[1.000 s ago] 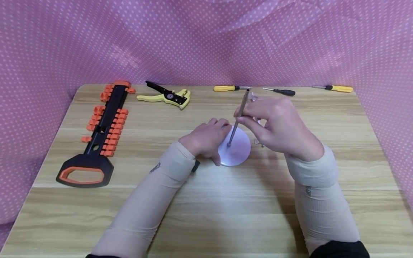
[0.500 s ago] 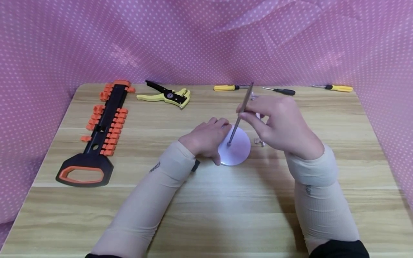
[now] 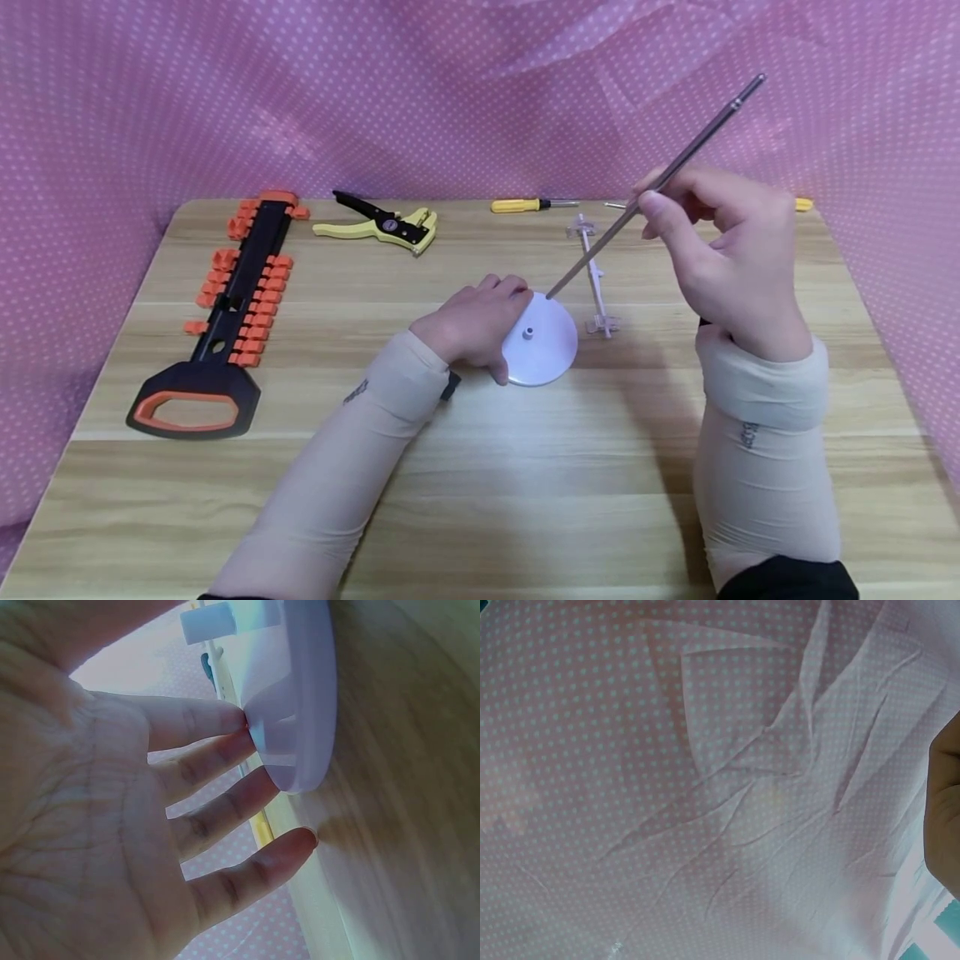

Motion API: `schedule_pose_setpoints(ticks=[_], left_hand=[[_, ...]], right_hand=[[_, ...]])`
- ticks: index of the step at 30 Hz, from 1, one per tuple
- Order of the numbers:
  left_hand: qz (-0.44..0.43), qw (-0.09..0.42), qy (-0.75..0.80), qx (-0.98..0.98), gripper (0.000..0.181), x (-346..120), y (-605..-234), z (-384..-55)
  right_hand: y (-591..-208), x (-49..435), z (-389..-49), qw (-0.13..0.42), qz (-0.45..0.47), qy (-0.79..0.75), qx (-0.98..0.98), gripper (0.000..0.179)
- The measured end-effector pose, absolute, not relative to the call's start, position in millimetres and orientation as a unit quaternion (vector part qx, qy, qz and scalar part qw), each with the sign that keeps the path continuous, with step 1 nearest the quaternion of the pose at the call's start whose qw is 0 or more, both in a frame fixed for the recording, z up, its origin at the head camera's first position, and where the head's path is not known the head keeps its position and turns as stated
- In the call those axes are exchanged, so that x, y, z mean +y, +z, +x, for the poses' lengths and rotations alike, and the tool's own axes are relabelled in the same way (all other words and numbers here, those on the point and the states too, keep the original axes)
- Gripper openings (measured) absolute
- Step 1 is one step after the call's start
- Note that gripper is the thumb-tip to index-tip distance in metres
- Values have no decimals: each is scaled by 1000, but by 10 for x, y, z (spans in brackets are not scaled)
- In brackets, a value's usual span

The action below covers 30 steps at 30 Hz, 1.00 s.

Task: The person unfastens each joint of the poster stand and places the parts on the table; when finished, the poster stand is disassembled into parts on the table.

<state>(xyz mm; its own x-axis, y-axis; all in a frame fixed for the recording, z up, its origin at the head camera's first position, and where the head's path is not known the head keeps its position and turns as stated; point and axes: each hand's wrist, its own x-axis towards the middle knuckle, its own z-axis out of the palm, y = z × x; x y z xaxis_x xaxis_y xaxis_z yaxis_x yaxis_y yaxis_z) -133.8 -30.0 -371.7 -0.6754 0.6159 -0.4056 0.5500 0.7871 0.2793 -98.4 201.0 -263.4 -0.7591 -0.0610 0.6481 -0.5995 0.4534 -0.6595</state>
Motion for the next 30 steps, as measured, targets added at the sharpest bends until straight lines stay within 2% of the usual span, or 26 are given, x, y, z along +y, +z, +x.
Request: schedule_pose_setpoints(ticks=[13, 21, 30], left_hand=[[322, 245, 60, 913, 129, -299, -3708, -1339], [319, 246, 59, 914, 130, -302, -3710, -1331], [319, 249, 61, 913, 130, -300, -3702, -1336]], right_hand=[[-2657, 2017, -1018, 276, 183, 500, -800, 15], [-2695, 2090, -1101, 280, 188, 438, -833, 21], [-2798, 2128, -1226, 245, 122, 440, -855, 16]])
